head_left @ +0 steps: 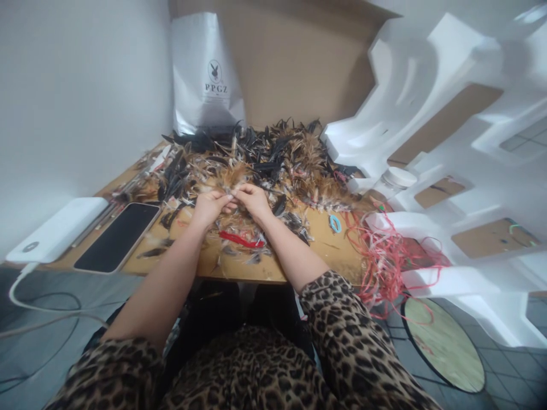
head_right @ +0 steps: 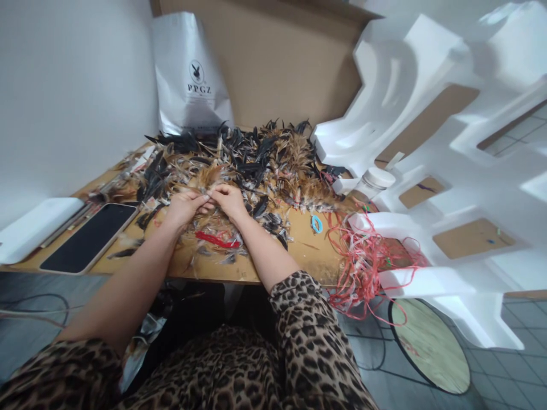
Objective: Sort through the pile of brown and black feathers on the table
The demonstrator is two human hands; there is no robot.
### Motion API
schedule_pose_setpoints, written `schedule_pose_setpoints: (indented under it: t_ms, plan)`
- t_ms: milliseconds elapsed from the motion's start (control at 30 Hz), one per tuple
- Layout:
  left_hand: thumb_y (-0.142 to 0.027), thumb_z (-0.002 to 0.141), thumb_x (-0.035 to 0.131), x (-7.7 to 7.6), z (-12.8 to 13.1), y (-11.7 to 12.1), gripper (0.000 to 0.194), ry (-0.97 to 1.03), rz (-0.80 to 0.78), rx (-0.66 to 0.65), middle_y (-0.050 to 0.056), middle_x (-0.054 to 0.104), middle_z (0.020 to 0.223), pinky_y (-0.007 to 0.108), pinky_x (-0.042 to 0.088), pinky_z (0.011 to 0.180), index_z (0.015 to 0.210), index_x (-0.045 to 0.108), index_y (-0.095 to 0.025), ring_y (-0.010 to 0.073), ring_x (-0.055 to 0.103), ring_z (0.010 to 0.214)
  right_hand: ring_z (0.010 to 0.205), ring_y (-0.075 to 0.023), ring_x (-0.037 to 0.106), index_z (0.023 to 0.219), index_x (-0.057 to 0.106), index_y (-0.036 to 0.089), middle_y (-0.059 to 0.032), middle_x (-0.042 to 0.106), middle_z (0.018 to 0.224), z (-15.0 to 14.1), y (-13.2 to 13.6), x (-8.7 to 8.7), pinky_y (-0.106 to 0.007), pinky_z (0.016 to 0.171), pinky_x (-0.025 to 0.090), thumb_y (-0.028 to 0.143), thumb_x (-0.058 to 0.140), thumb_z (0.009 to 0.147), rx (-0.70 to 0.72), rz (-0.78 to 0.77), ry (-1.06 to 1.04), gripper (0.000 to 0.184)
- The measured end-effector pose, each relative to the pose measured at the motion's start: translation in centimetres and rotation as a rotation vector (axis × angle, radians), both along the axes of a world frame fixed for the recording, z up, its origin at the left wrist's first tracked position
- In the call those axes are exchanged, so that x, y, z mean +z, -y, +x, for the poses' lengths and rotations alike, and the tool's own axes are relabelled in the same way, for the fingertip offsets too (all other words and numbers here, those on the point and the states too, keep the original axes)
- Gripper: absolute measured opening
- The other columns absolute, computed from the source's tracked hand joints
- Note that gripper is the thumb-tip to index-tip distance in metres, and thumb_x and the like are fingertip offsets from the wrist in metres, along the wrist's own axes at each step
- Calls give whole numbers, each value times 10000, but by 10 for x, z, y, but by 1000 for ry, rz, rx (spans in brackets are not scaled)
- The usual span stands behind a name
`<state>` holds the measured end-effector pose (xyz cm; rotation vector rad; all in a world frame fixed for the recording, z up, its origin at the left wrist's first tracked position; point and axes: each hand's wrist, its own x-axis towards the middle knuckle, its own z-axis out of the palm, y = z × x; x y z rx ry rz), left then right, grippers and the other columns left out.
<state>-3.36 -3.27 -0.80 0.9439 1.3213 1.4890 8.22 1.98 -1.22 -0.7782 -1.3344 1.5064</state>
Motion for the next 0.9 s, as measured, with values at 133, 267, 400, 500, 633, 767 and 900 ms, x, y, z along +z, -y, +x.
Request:
schedule_pose_setpoints:
  t_ms: [133, 267, 400, 500, 633, 767, 900]
  plan:
    - [-264, 611, 745, -2, -1, 0, 225, -1, 18, -36, 87, 686, 658, 195, 458, 497, 691, 661, -71, 91, 589, 494, 572, -64, 515, 652, 618, 147, 44, 583, 605, 0, 2, 2, -209, 612, 421, 300, 725, 585, -11, -10, -17, 198]
    - [-253, 620, 729, -3, -4, 0, 193, -17, 29, -82, 78, 675, 623, 176, 441, 477, 678, 675, -77, 93, 594, 509, 526, -45, 460, 632, 612, 145, 55, 562, 574, 2, 3, 5, -191, 565, 374, 295, 727, 575, -1, -25, 0, 197]
    - [-241, 646, 697, -3, -6, 1, 165, -91, 8, -111, 72, 659, 571, 175, 428, 462, 670, 683, -78, 89, 573, 481, 511, -39, 435, 624, 614, 142, 60, 539, 548, 4, 3, 6, -183, 543, 347, 284, 708, 590, 5, 13, 56, 173]
    - [-247, 647, 693, -2, -7, 1, 165, -110, -6, -123, 83, 668, 583, 184, 426, 457, 665, 686, -83, 92, 568, 470, 518, -44, 440, 623, 607, 141, 61, 518, 526, 4, 2, 5, -180, 549, 358, 283, 695, 601, 16, 30, 68, 169]
    - [-244, 641, 700, -3, -8, -1, 155, -113, 6, -93, 78, 655, 553, 177, 420, 444, 641, 683, -90, 91, 559, 452, 554, -57, 480, 697, 624, 136, 45, 564, 578, 2, 0, 2, -191, 589, 402, 321, 693, 621, 23, 41, 69, 211]
    - [-252, 659, 696, -5, -14, -5, 160, 3, 65, 33, 68, 659, 579, 144, 400, 425, 626, 667, -99, 62, 539, 440, 676, -82, 552, 797, 659, 121, -2, 646, 736, 6, -5, 2, -223, 710, 440, 282, 654, 688, -10, 207, 169, 195]
    - [-233, 676, 688, -4, -19, -7, 134, 119, 130, 160, 79, 694, 698, 126, 401, 439, 685, 665, -101, 48, 557, 487, 734, -105, 559, 773, 671, 129, -17, 650, 793, 16, -8, 5, -239, 753, 433, 209, 608, 725, -49, 520, 505, 113]
